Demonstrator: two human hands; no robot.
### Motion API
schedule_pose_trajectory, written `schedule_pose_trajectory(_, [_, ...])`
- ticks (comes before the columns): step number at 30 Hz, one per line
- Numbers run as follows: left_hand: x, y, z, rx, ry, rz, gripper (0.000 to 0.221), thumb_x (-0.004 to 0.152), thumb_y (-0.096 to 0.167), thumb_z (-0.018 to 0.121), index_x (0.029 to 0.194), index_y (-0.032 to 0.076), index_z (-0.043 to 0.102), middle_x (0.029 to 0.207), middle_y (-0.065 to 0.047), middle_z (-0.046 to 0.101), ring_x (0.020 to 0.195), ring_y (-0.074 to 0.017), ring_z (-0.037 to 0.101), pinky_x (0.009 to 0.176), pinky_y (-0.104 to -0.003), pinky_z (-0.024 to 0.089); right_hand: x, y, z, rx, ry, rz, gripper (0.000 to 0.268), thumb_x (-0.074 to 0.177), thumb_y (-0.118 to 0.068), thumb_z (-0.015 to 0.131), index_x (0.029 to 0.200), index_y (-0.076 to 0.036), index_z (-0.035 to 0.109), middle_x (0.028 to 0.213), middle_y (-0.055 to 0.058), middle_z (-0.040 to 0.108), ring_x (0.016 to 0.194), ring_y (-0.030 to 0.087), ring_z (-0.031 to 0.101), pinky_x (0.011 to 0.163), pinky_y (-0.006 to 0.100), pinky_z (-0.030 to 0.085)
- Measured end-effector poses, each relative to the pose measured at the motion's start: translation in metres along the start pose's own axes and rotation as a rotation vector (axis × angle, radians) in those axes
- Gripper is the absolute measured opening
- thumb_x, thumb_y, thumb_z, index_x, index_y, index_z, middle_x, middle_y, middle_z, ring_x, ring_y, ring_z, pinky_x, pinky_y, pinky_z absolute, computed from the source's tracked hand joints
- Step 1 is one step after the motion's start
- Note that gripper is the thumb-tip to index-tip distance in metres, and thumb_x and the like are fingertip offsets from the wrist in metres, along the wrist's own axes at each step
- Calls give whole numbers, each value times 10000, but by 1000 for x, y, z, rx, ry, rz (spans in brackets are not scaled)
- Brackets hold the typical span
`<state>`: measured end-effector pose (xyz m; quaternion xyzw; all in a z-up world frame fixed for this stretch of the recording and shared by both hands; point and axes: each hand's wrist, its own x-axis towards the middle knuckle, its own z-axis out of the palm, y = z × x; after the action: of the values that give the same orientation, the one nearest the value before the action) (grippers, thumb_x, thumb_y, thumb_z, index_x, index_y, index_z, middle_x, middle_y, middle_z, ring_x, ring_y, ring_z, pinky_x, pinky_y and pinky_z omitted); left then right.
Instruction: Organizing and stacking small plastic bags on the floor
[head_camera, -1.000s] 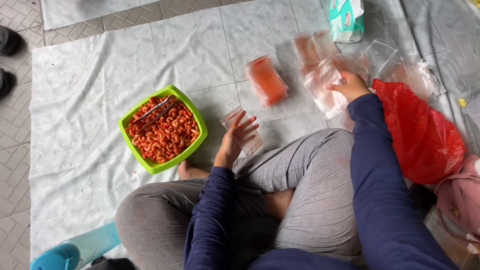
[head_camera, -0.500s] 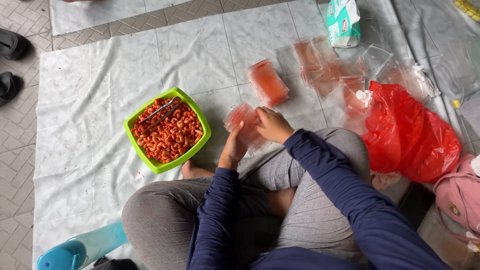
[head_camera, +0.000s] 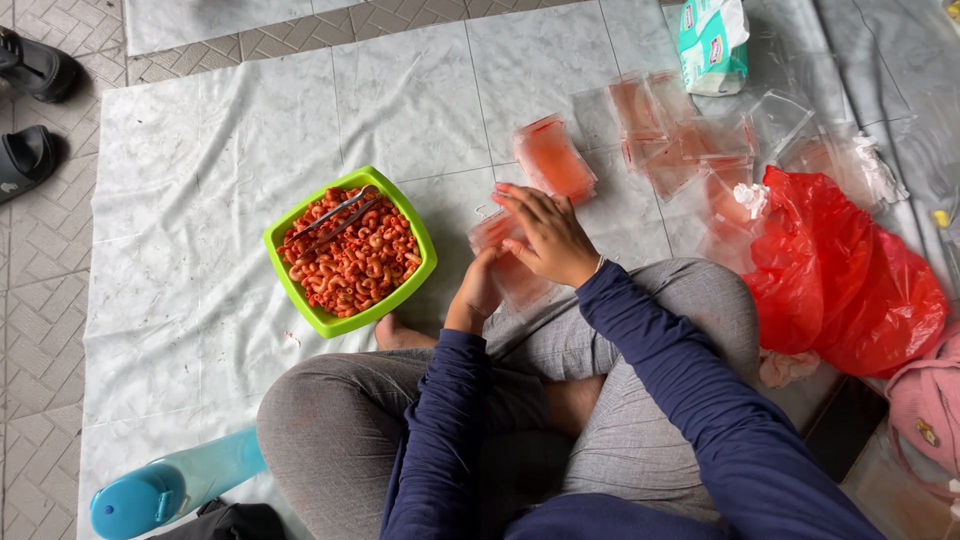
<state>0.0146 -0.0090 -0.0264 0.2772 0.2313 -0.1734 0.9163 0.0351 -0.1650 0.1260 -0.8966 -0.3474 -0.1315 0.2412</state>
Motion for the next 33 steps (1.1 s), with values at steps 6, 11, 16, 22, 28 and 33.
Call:
schedule_pose_trajectory(6, [-16,1,16,-2,-34,-72,223,791,162,680,937,-6,696,840,-145,708,797,-341,707,818,-501,560,-8,10,10,-3,-239,-5,415,1030,-393,517,1367,-157,570,1386,18,595,1332,198,512,990,454,326])
schedule_pose_trajectory(11, [-25,7,26,-53,2,-100,299,792,216,698,986,-10,715,945,-195,744,843,-390,735,801,-533,582,-4,6,-1,152,-313,91,382,1062,-411,504,1344,-176,611,1438,5,570,1371,217,480,1020,504,319])
schedule_pose_trajectory(16, [-56,34,50,-66,16,-90,407,791,259,676,1069,-36,705,1031,-213,740,947,-402,730,856,-561,568,11,73,-17,275,-119,196,254,1057,-305,553,1224,-132,634,1305,64,619,1246,277,561,1005,481,402])
schedule_pose_trajectory(22, [-74,39,84,-69,315,37,330,833,174,673,1080,-29,590,861,-211,710,700,-384,728,617,-554,603,-44,270,-46,320,224,611,212,845,-196,900,988,-177,745,839,-33,692,817,122,698,733,238,546])
schedule_pose_trajectory(28, [-70,32,93,-111,450,207,251,820,-25,690,1000,-122,545,752,-235,656,643,-381,718,564,-544,594,-209,384,-12,281,145,1113,214,908,-91,727,1121,-110,716,989,118,655,727,256,686,566,330,608])
schedule_pose_trajectory(33, [-22,7,23,-138,184,151,214,911,-22,452,1087,23,565,1047,-212,693,1000,-455,702,867,-529,569,-253,360,-32,-111,215,1205,353,762,-141,798,1084,-113,656,1172,211,637,1011,399,635,896,420,494])
